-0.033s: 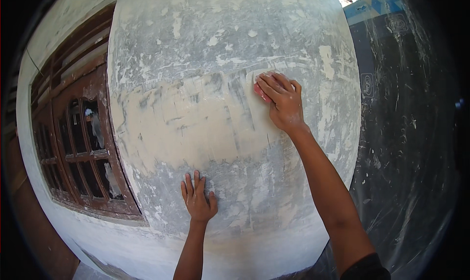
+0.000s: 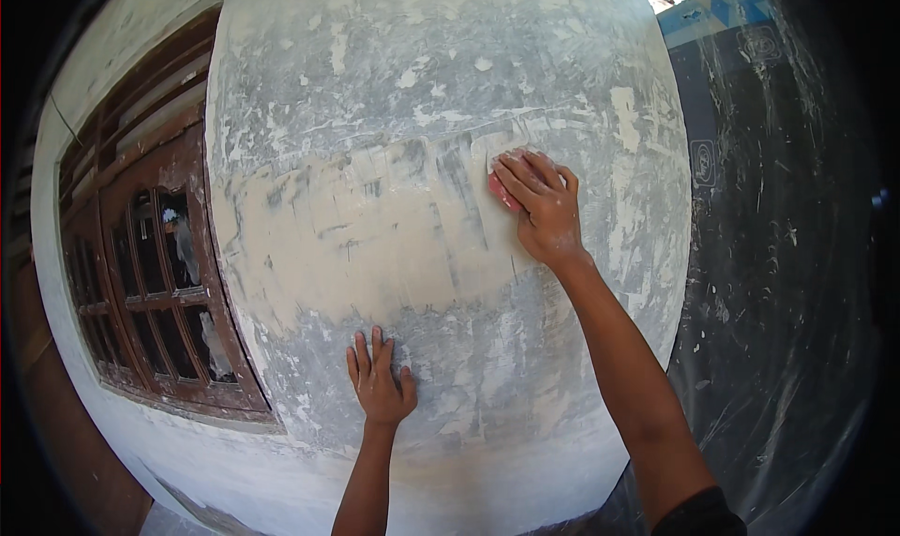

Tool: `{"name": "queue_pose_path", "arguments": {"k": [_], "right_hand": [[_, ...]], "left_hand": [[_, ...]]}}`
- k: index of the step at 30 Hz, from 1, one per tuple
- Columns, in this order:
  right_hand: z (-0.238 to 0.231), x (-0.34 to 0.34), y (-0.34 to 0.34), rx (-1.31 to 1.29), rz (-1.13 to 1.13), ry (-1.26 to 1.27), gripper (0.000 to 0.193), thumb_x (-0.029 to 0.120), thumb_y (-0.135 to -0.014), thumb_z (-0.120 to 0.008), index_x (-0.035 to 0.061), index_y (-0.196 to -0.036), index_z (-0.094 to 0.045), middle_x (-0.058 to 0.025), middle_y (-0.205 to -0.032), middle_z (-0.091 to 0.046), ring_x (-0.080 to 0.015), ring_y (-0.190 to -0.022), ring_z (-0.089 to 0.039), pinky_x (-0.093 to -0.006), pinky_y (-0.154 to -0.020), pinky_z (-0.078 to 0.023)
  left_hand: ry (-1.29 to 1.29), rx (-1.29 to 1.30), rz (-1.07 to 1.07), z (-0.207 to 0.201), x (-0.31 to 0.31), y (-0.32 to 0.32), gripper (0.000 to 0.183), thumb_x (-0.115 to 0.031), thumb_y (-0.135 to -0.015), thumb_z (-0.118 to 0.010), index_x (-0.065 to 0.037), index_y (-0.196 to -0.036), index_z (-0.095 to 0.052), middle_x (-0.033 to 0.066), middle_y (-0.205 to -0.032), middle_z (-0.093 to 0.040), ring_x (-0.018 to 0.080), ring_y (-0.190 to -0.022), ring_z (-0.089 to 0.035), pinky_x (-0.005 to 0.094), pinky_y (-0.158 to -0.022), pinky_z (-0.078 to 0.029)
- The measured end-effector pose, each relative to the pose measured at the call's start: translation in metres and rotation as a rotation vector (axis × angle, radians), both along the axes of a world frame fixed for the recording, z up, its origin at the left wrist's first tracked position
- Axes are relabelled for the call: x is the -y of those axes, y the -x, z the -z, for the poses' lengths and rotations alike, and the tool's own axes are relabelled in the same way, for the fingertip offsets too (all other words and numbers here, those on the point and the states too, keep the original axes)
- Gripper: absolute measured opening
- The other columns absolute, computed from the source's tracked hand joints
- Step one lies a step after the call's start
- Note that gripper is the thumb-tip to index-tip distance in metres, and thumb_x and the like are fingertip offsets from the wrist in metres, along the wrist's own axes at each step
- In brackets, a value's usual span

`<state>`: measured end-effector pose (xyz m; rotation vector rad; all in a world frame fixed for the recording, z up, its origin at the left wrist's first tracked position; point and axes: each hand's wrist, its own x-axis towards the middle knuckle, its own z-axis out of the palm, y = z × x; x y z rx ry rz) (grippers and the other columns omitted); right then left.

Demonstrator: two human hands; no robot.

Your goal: The person applies putty to a weathered exterior wall using a putty knife.

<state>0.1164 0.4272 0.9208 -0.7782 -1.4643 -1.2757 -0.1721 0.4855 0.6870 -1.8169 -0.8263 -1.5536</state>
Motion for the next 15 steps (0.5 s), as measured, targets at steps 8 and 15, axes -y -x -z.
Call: {"name": "queue_pose_path", "arguments": {"k": [8, 15], "right_hand": [[0.245, 0.025, -0.026, -0.023, 0.044, 0.324, 0.052, -0.001, -0.08, -0.059, 0.0133, -0.129, -0.069, -0.0024, -0.139, -0.063, -0.0275, -0.136, -0.049, -0.0488, -0.113, -0.024], [0.048, 0.032, -0.011, -0.001, -0.089, -0.06, 0.054, -0.004, -0.078, -0.06, 0.0093, -0.131, -0.066, -0.0064, -0.136, -0.064, -0.0271, -0.13, -0.053, -0.0426, -0.106, -0.032]], "left_hand": [[-0.032, 0.017, -0.006, 0.0, 0.003, -0.002, 0.053, -0.014, -0.086, -0.055, 0.002, -0.136, -0.05, 0.0244, -0.152, -0.046, 0.046, -0.149, -0.029, 0.058, -0.122, -0.014], [-0.03, 0.028, -0.056, 0.003, 0.001, 0.003, 0.05, -0.017, -0.089, -0.054, 0.001, -0.136, -0.051, 0.0229, -0.151, -0.048, 0.0454, -0.148, -0.03, 0.0577, -0.122, -0.015]]}}
